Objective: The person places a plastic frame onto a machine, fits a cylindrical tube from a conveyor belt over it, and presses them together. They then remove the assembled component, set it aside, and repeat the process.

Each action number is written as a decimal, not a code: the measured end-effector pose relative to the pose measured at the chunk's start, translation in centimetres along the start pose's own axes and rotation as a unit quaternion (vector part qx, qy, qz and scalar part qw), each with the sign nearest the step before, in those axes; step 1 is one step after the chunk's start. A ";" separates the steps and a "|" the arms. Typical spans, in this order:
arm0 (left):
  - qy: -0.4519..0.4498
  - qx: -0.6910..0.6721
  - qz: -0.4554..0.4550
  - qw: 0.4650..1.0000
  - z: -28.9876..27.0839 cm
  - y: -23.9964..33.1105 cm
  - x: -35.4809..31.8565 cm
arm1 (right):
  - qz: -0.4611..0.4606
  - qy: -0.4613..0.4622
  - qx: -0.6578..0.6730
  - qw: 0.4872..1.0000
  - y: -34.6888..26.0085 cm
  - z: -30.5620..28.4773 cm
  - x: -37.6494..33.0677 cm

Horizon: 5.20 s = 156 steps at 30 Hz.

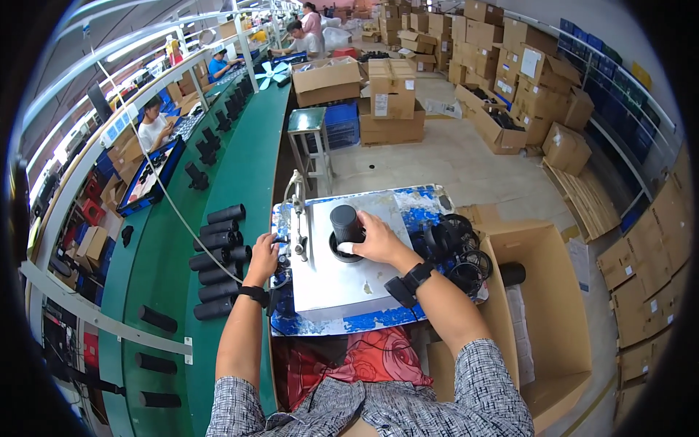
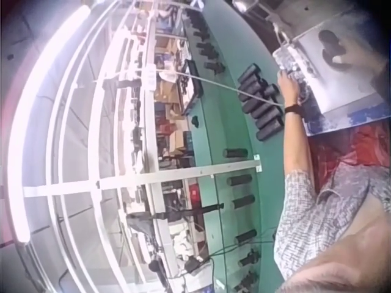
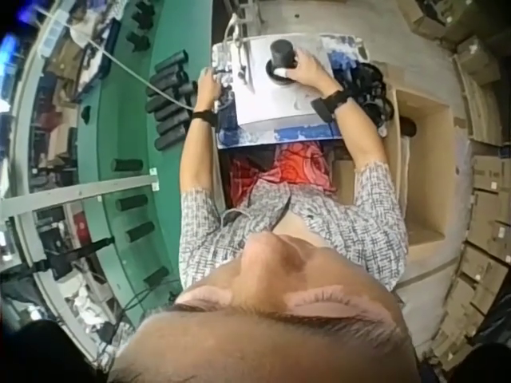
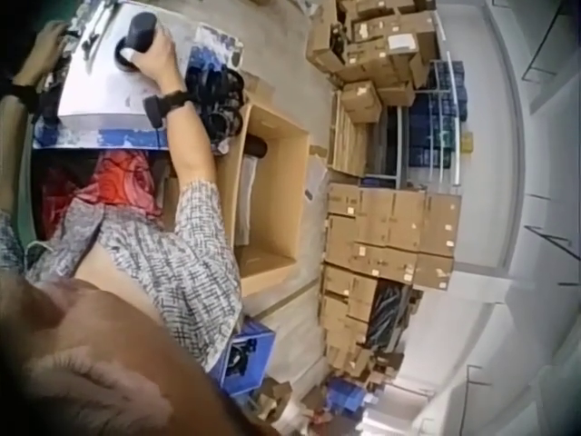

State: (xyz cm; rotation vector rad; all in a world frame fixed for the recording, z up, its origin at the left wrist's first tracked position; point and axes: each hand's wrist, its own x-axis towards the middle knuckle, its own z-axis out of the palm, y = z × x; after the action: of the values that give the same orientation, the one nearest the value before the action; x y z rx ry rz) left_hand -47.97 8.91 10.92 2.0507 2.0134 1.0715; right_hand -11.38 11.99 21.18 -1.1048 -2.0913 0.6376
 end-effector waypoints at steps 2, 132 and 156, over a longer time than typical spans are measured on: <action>-0.042 0.011 -0.006 0.999 0.1 -1.2 -0.2 | 0.012 0.033 -0.036 0.999 -1.1 0.6 -0.2; -0.148 -0.663 -0.303 0.668 -5.1 24.0 -17.7 | 0.091 -0.062 0.229 0.967 -7.7 0.5 -17.7; 0.075 -0.360 -0.116 0.922 3.4 21.9 -8.6 | 0.112 0.032 -0.046 0.992 -6.2 0.6 -7.7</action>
State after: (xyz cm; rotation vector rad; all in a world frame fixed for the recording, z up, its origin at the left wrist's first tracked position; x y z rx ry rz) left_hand -26.71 -0.43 15.84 1.3506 1.5116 1.6319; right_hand -11.81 2.16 22.39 -1.4083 -1.9743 0.6063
